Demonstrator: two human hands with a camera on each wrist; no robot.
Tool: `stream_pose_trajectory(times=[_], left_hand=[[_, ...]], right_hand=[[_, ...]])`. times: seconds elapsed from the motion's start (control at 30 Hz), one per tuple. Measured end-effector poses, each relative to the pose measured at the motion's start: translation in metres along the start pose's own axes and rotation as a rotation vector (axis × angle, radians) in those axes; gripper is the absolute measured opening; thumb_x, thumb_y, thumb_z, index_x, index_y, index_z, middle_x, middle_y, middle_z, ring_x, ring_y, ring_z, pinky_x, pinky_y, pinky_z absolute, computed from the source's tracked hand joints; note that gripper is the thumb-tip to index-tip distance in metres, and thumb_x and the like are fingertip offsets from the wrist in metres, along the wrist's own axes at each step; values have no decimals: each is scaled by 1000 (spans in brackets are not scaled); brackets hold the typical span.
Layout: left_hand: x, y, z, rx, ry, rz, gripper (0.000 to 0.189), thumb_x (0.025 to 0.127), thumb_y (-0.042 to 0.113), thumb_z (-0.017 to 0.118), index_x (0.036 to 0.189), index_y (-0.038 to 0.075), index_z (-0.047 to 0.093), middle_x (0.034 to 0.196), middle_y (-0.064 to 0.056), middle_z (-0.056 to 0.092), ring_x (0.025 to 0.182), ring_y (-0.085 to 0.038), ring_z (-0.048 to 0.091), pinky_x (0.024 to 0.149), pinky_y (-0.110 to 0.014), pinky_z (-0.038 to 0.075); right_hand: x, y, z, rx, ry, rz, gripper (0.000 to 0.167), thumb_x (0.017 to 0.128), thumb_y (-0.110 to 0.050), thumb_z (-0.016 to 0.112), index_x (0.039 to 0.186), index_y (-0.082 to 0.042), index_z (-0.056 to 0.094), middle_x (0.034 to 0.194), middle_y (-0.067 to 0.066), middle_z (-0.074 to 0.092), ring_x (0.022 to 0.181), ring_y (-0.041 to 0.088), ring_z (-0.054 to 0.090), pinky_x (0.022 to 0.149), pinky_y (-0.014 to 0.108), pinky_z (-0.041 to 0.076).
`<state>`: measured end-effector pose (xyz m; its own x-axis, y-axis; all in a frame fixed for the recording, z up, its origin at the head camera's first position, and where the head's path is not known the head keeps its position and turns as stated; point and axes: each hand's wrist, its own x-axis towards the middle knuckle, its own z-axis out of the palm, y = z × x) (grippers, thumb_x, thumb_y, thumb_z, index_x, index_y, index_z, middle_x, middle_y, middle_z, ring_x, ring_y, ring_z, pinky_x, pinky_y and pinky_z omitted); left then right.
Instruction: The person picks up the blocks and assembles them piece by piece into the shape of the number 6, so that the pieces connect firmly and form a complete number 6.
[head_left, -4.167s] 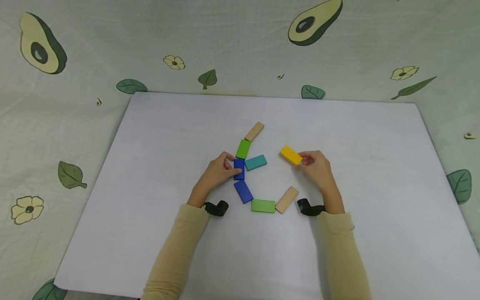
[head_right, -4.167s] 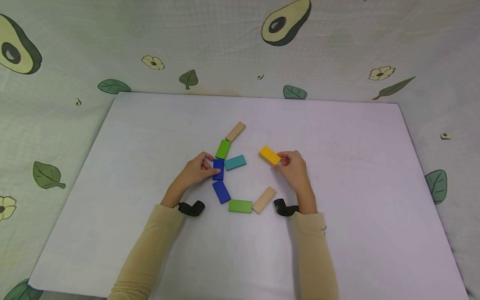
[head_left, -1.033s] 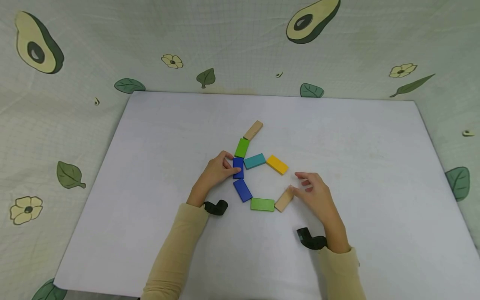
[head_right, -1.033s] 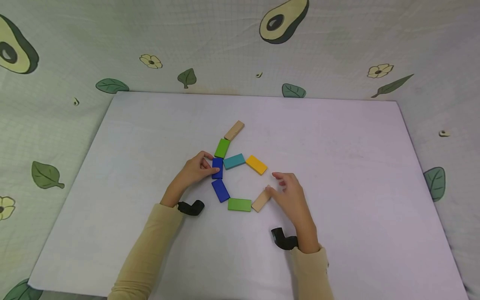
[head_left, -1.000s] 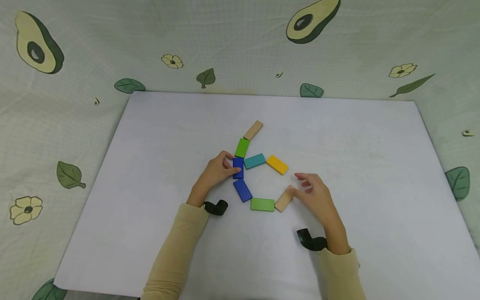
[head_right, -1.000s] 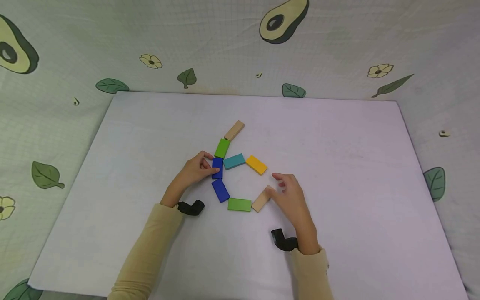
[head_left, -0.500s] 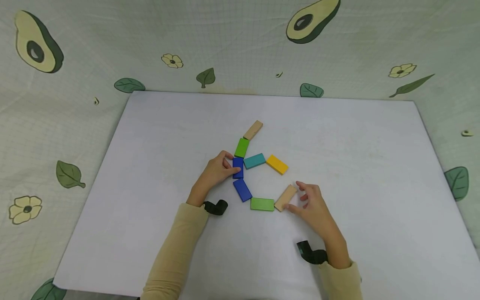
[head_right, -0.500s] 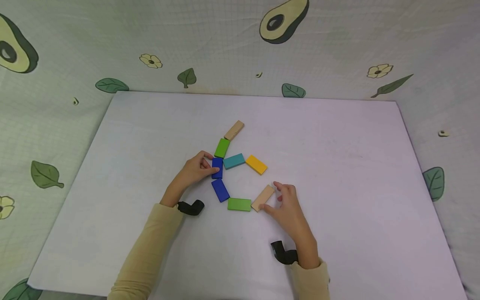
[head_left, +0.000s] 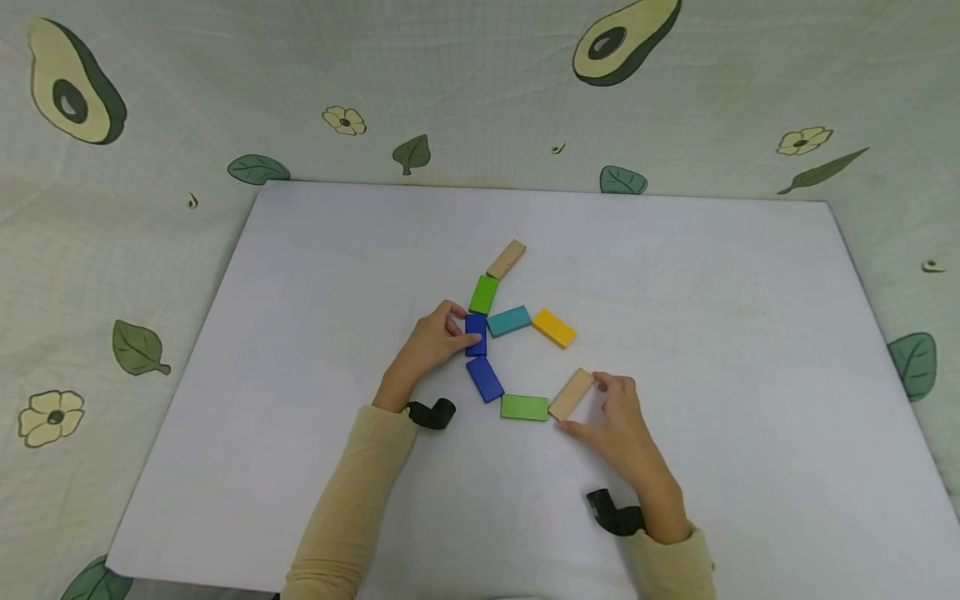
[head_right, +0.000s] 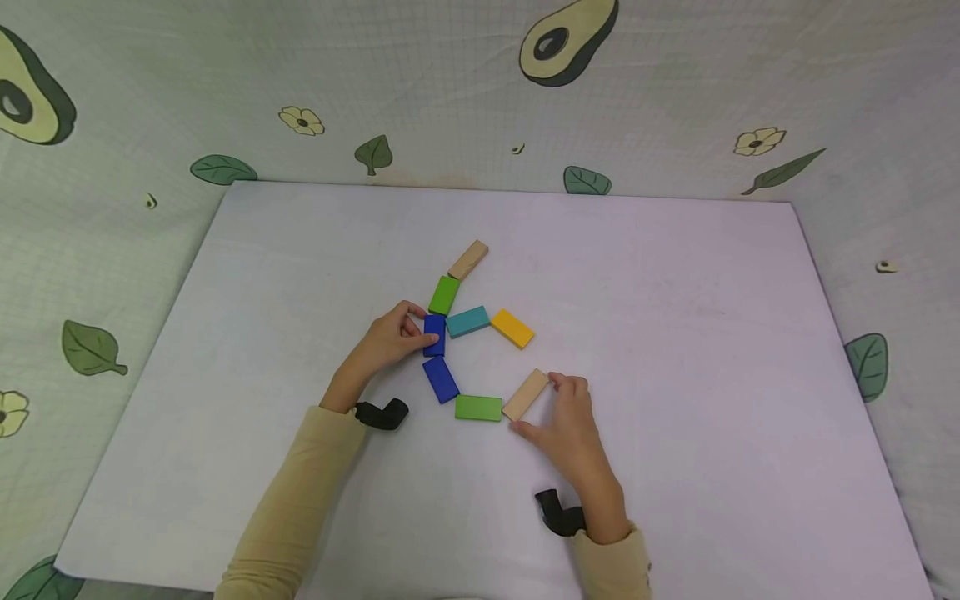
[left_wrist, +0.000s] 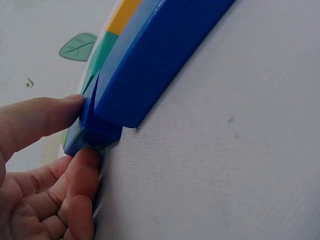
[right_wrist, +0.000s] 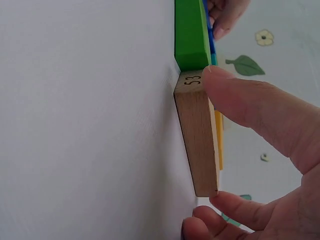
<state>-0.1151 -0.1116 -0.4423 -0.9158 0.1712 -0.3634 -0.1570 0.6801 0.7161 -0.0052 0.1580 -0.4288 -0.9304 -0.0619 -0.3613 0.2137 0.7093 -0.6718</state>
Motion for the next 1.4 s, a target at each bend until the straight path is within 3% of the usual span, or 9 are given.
stream_pose_trajectory(times=[0.23, 0.6, 0.8, 1.07, 1.4], left_hand=[[1, -1, 0, 5, 1, 4, 45, 84, 29, 68, 118, 7, 48, 83, -6, 56, 73, -18, 49, 64, -25, 37], [2, -2, 0, 5, 0, 6, 45, 84, 29, 68, 119, 7, 48, 84, -6, 55, 73, -18, 49, 64, -25, 37], [0, 0, 0, 6, -5, 9, 46, 84, 29, 68, 119, 6, 48, 84, -7, 56, 73, -18, 49, 65, -25, 38], [0, 0, 0, 9, -5, 5, 45, 85, 29, 67, 119, 6, 48, 85, -7, 56, 74, -18, 49, 65, -25, 38], [-1, 1, -1, 4, -6, 0, 45, 84, 28, 68, 119, 7, 48, 85, -7, 57, 74, -18, 50, 65, -25, 38]], right_hand=[[4, 0, 5, -28, 18, -9, 85, 74, -23, 78, 134, 7, 26, 124, 23, 31, 113, 34, 37, 99, 49, 36], [4, -1, 8, -78, 42, -30, 84, 73, -23, 79, 133, 7, 29, 123, 22, 32, 113, 34, 39, 99, 49, 37], [3, 3, 9, -80, 65, -59, 81, 73, -23, 78, 132, 8, 30, 120, 22, 35, 109, 33, 40, 96, 48, 39], [9, 6, 4, -84, 83, -87, 78, 75, -23, 76, 131, 8, 31, 108, 16, 40, 94, 25, 41, 80, 38, 40], [20, 7, -3, -90, 73, -143, 77, 75, -23, 76, 132, 5, 32, 109, 15, 42, 95, 25, 41, 80, 37, 39]])
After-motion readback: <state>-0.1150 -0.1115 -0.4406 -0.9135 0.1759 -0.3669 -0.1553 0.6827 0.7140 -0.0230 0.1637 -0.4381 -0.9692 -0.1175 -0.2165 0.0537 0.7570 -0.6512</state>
